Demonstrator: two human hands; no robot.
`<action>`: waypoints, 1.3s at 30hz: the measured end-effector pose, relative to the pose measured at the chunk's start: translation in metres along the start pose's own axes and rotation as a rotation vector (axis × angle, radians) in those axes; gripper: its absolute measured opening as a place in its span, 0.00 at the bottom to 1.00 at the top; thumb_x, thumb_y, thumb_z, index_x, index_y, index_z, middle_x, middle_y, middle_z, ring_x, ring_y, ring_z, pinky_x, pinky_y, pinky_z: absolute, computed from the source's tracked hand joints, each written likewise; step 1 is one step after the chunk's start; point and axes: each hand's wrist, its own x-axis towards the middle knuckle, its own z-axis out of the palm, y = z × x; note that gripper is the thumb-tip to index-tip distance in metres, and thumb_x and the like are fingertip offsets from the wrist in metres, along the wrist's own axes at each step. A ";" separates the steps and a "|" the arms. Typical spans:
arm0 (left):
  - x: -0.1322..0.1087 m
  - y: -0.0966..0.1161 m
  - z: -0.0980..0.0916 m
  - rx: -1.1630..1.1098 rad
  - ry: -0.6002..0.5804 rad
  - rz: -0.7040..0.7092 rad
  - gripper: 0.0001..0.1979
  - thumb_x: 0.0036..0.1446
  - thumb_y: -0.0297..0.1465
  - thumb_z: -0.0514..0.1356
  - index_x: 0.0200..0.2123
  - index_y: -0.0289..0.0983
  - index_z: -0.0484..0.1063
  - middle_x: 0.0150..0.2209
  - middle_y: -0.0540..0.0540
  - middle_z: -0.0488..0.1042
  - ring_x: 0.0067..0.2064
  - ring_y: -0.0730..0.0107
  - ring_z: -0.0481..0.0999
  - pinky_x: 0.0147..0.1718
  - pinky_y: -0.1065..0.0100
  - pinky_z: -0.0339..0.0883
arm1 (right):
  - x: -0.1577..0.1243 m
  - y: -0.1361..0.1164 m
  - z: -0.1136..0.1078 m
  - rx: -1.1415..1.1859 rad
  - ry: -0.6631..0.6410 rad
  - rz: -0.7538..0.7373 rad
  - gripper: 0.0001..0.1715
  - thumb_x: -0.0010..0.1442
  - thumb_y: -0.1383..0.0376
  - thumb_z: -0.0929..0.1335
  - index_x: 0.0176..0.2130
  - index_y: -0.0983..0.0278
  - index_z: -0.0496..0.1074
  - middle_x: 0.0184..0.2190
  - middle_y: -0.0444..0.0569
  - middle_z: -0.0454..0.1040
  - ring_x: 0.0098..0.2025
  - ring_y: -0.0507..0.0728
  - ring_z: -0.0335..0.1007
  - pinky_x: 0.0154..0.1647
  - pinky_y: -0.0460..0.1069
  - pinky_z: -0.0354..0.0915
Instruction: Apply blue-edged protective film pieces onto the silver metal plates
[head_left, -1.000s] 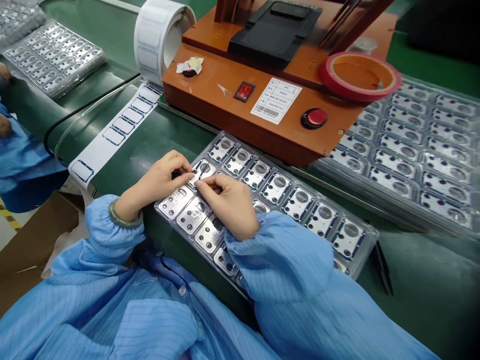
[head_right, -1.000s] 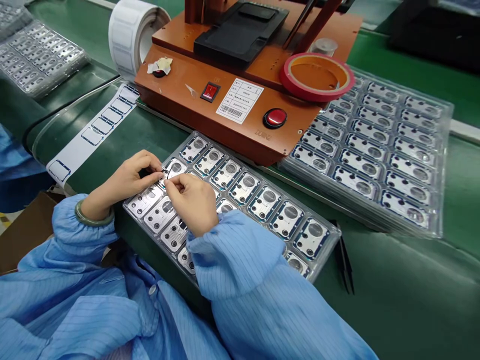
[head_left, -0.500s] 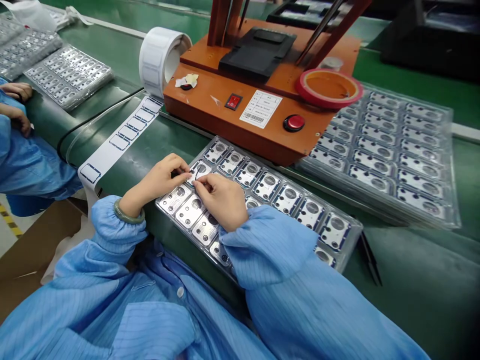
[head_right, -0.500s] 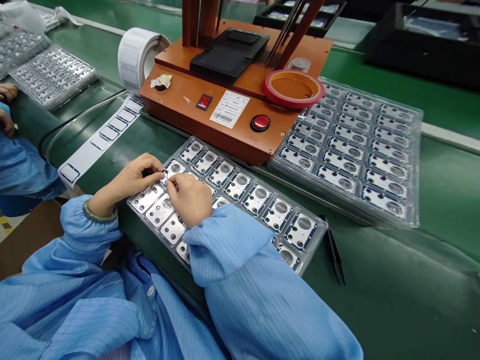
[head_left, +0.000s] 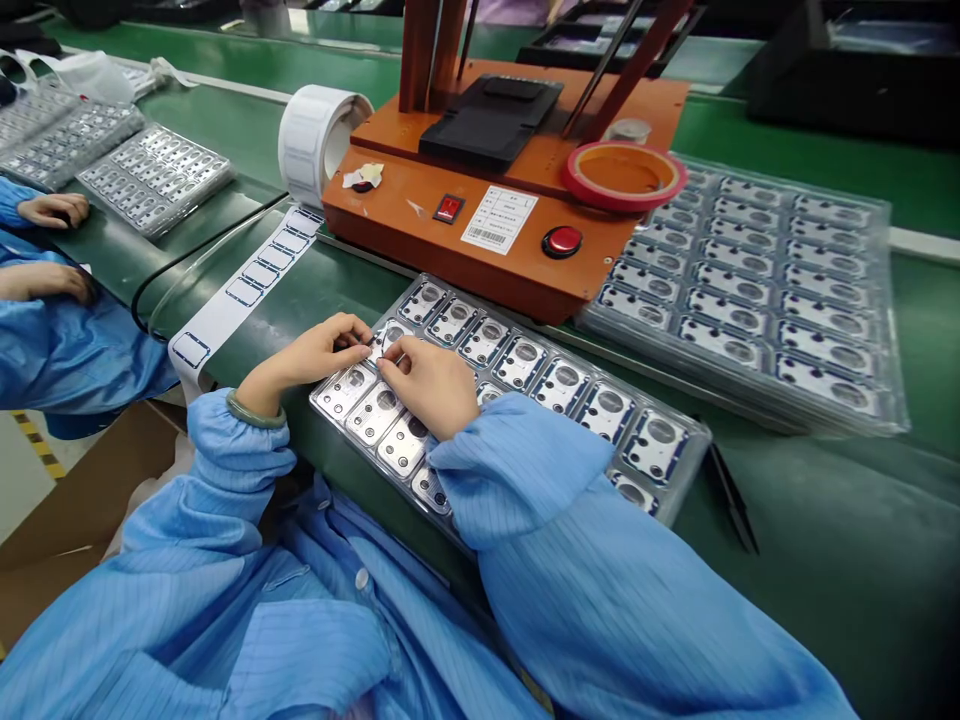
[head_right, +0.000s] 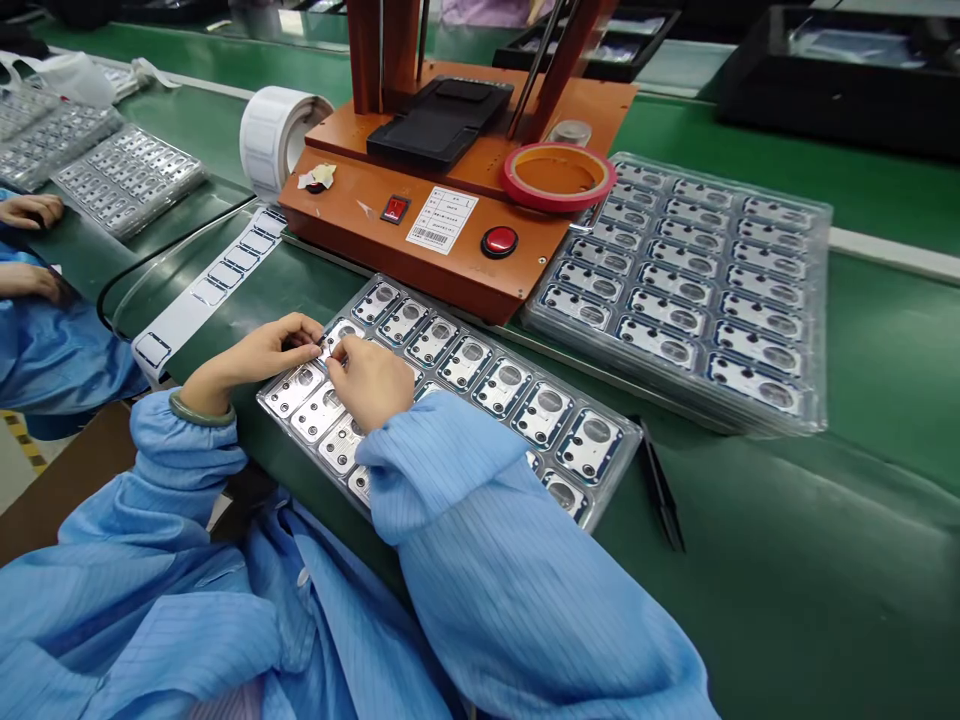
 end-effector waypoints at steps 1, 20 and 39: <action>0.000 -0.001 0.001 -0.002 0.003 -0.003 0.12 0.53 0.36 0.61 0.40 0.37 0.71 0.39 0.46 0.73 0.38 0.70 0.72 0.40 0.65 0.68 | 0.000 -0.001 0.000 -0.003 -0.004 0.006 0.07 0.58 0.60 0.66 0.34 0.58 0.74 0.29 0.45 0.77 0.33 0.57 0.71 0.29 0.49 0.54; -0.037 0.031 0.024 -0.097 0.471 0.249 0.08 0.60 0.35 0.57 0.39 0.37 0.70 0.47 0.40 0.71 0.51 0.64 0.72 0.53 0.58 0.65 | -0.018 0.009 -0.001 0.722 0.156 -0.203 0.08 0.56 0.60 0.67 0.34 0.62 0.69 0.29 0.45 0.75 0.32 0.54 0.73 0.36 0.49 0.68; -0.062 0.076 0.058 -0.700 0.568 0.075 0.18 0.64 0.41 0.51 0.53 0.42 0.68 0.44 0.43 0.77 0.41 0.65 0.79 0.43 0.59 0.74 | -0.040 0.005 -0.012 0.755 0.297 -0.356 0.02 0.58 0.65 0.68 0.34 0.60 0.69 0.29 0.44 0.73 0.28 0.52 0.72 0.32 0.49 0.71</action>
